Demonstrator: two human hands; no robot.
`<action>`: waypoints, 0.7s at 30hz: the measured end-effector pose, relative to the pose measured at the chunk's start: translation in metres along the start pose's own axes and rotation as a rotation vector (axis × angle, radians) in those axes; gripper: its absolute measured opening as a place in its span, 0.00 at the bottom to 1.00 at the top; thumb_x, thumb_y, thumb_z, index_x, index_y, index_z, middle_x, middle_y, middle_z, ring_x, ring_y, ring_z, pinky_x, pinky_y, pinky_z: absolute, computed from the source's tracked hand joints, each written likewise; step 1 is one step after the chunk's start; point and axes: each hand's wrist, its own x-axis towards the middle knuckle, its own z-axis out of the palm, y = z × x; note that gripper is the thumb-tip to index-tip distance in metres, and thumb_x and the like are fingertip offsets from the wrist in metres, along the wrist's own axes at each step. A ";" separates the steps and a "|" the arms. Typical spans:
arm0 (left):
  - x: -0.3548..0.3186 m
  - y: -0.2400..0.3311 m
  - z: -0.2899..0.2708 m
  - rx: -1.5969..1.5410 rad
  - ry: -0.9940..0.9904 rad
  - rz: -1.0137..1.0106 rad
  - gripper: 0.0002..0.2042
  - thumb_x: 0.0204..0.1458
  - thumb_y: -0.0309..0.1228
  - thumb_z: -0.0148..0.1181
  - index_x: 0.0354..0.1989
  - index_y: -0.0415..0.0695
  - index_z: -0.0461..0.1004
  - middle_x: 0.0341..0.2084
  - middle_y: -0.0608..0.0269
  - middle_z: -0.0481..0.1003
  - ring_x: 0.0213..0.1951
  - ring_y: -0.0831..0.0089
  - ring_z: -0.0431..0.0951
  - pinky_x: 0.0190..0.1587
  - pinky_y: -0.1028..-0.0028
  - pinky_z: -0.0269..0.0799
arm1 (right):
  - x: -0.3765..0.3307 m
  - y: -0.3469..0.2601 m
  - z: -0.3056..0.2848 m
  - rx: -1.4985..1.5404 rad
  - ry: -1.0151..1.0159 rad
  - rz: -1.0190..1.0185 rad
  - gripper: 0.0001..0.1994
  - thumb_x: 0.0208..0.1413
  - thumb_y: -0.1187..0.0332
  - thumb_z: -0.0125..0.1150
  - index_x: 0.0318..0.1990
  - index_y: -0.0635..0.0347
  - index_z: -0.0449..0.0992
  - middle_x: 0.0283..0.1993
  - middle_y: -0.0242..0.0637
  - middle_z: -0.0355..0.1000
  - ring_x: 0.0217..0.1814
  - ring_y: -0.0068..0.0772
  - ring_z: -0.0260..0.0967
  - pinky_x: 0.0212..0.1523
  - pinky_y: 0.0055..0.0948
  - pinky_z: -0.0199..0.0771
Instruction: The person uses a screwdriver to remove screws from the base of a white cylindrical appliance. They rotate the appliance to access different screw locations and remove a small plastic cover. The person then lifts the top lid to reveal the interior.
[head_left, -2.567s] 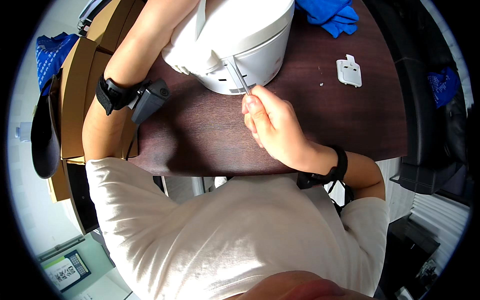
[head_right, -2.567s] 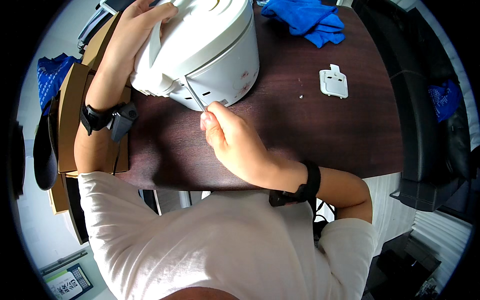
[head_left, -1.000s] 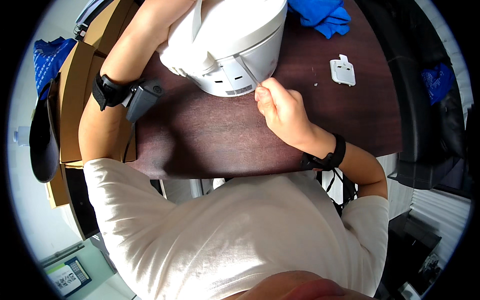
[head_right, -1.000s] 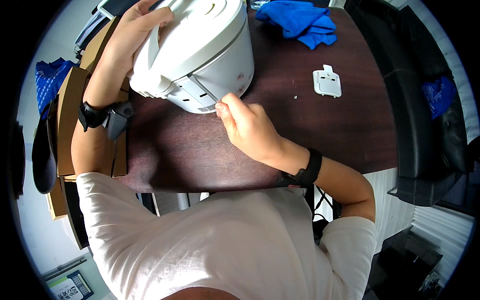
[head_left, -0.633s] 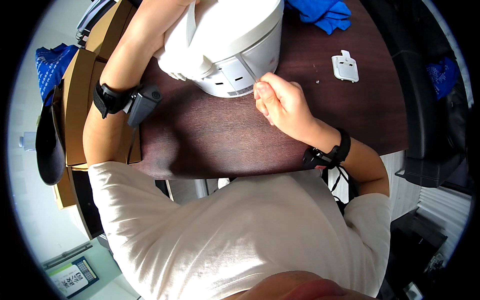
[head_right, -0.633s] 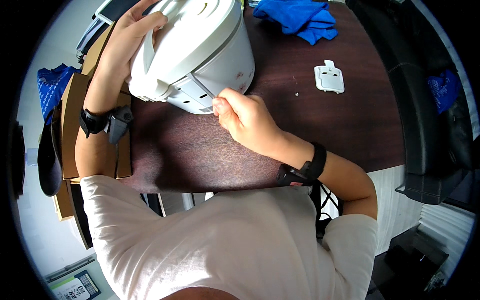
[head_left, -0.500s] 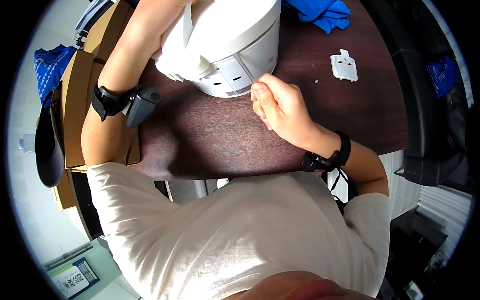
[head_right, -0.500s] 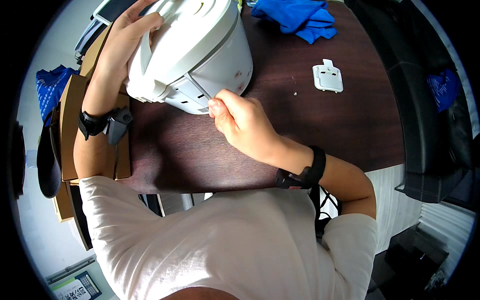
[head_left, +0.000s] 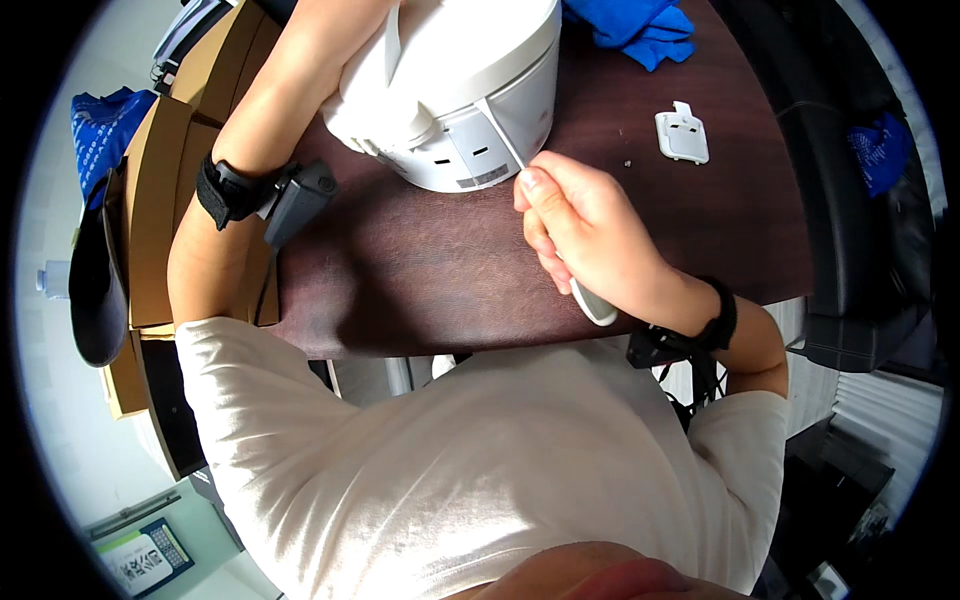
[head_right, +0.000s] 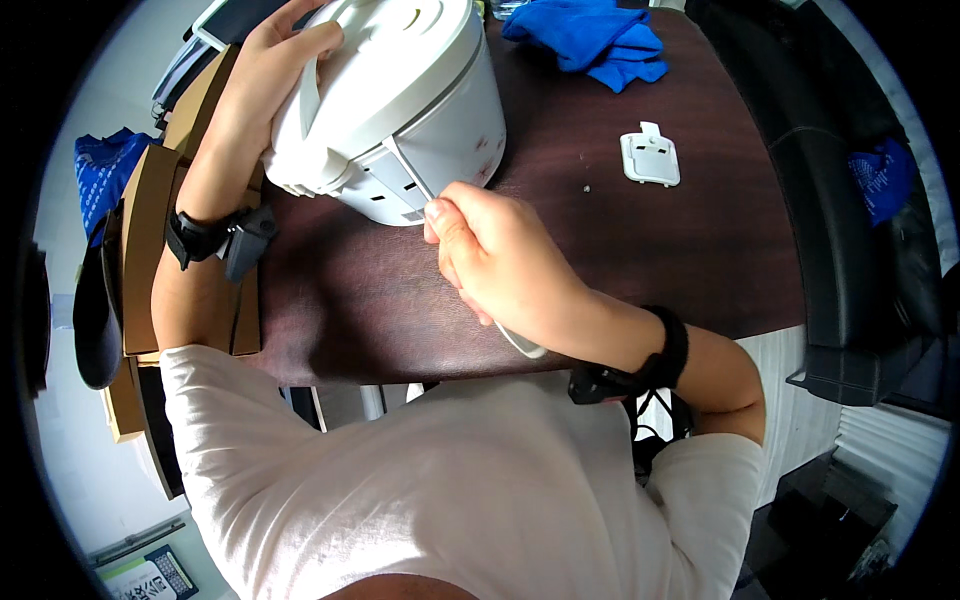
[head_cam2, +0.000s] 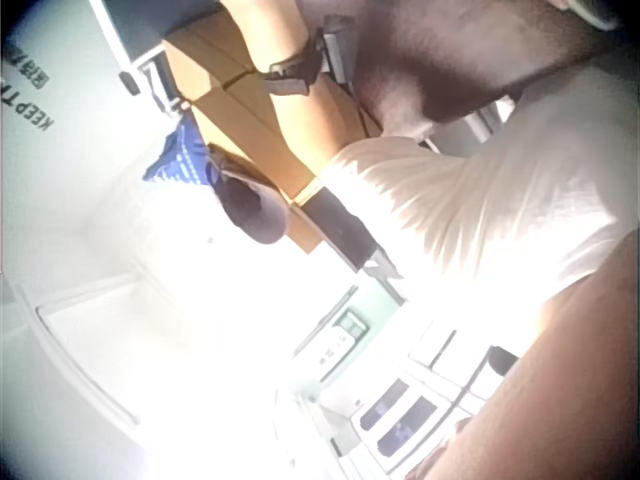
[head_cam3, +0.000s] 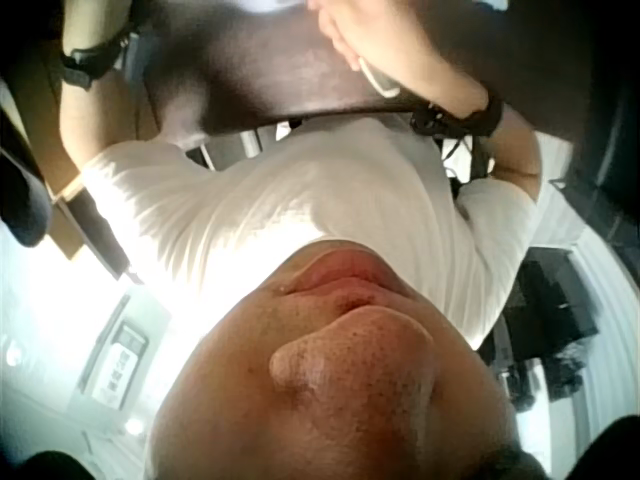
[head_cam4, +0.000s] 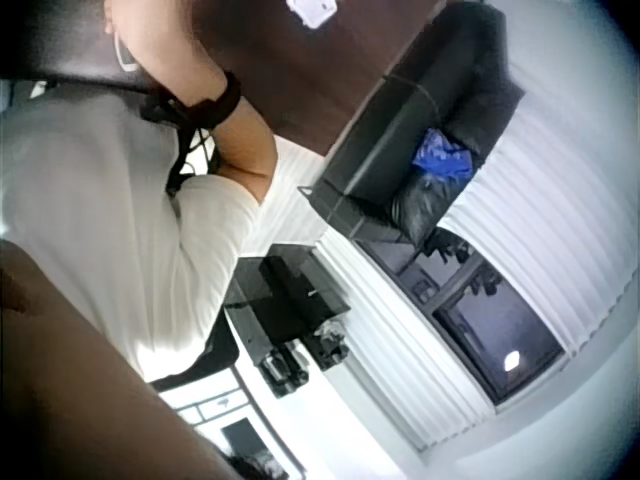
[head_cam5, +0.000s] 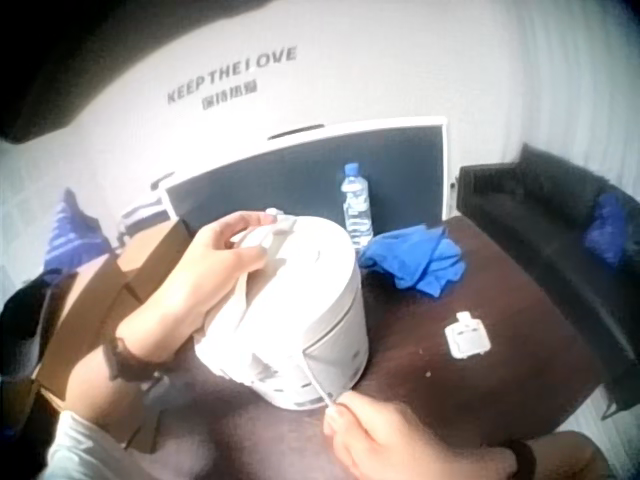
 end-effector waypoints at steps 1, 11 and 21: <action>-0.001 0.002 0.001 -0.022 0.003 -0.001 0.21 0.46 0.20 0.50 0.52 0.34 0.66 0.43 0.54 0.72 0.42 0.71 0.74 0.44 0.78 0.71 | 0.003 0.007 0.000 -0.023 0.018 -0.044 0.14 0.66 0.64 0.39 0.31 0.65 0.63 0.15 0.28 0.59 0.11 0.16 0.53 0.11 0.22 0.56; 0.001 0.004 0.000 -0.015 -0.024 -0.022 0.22 0.45 0.18 0.48 0.53 0.34 0.64 0.43 0.54 0.70 0.40 0.72 0.73 0.41 0.80 0.71 | 0.029 0.051 0.002 -0.021 0.074 -0.413 0.15 0.67 0.62 0.40 0.30 0.62 0.63 0.16 0.29 0.59 0.13 0.14 0.53 0.13 0.17 0.55; 0.004 -0.002 0.000 -0.077 -0.082 0.045 0.22 0.44 0.17 0.47 0.52 0.35 0.64 0.41 0.57 0.71 0.38 0.75 0.72 0.40 0.81 0.69 | 0.028 0.045 -0.011 -0.051 0.080 -0.359 0.16 0.66 0.63 0.42 0.28 0.63 0.63 0.16 0.29 0.58 0.14 0.15 0.54 0.14 0.18 0.56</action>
